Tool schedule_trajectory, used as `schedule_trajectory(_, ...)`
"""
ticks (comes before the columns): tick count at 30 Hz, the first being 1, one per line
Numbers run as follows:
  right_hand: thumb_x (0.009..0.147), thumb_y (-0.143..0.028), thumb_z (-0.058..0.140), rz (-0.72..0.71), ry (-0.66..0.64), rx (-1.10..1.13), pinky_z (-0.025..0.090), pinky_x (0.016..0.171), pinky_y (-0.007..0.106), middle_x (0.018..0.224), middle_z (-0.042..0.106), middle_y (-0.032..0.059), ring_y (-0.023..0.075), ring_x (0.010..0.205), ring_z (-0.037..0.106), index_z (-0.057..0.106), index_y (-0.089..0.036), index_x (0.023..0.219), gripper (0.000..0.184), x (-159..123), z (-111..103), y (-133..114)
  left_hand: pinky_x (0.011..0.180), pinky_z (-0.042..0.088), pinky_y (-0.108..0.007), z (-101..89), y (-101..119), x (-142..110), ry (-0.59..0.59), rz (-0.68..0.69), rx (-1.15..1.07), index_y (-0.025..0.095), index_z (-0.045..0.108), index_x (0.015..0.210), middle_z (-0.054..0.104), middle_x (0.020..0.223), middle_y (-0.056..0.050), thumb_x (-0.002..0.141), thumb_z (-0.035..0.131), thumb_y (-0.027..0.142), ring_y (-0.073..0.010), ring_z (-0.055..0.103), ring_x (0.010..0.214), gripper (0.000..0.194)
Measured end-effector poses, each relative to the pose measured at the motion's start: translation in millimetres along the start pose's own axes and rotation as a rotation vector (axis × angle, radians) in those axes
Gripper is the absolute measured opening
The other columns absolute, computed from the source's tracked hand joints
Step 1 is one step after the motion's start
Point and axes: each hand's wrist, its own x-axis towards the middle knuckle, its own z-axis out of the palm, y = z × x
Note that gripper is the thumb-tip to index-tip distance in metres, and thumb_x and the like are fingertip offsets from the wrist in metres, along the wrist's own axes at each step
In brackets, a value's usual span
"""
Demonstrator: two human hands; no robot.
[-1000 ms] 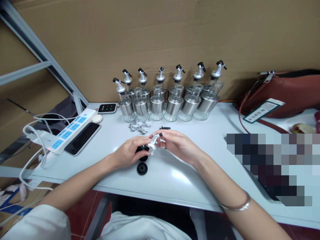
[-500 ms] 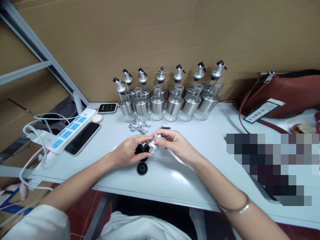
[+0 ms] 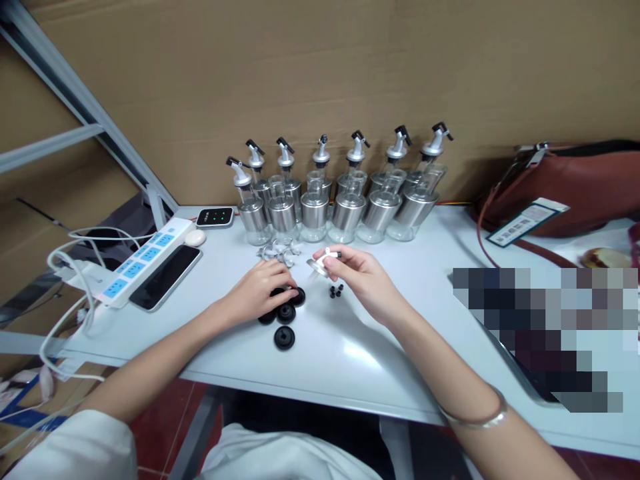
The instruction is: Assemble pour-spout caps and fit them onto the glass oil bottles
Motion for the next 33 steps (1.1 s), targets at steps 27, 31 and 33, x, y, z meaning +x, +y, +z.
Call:
schedule_trajectory(27, 0.069, -0.045, 0.074, 0.136, -0.052, 0.184, 0.040, 0.060, 0.028, 0.066, 0.061, 0.0013, 0.0111, 0.059, 0.047, 0.072, -0.019, 0.083, 0.029, -5.7, 18.6, -5.7, 0.069, 0.054, -0.024, 1.9, 6.3, -3.7, 0.668, 0.291, -0.176, 0.019, 0.052, 0.101, 0.062, 0.091, -0.004, 0.092, 0.047, 0.011, -0.0116, 0.062, 0.083, 0.013)
schedule_trajectory(31, 0.068, -0.044, 0.075, 0.127, -0.080, 0.204, 0.044, 0.062, 0.028, 0.069, 0.061, 0.0017, 0.0119, 0.061, 0.050, 0.072, -0.020, 0.080, 0.028, -5.4, 20.2, -7.1, 0.075, 0.054, -0.029, 4.0, 7.4, -3.4, 0.629, 0.206, -0.382, 0.019, 0.050, 0.106, 0.060, 0.097, -0.007, 0.093, 0.049, 0.023, -0.0144, 0.061, 0.087, 0.014)
schedule_trajectory(33, 0.067, -0.044, 0.075, 0.134, -0.094, 0.213, 0.045, 0.063, 0.029, 0.072, 0.061, 0.0022, 0.0120, 0.062, 0.051, 0.072, -0.020, 0.079, 0.028, -5.4, 20.2, -6.5, 0.080, 0.054, -0.032, 4.5, 7.9, -3.8, 0.517, 0.129, -0.527, 0.019, 0.045, 0.118, 0.059, 0.109, -0.011, 0.094, 0.046, 0.030, -0.0161, 0.061, 0.092, 0.027)
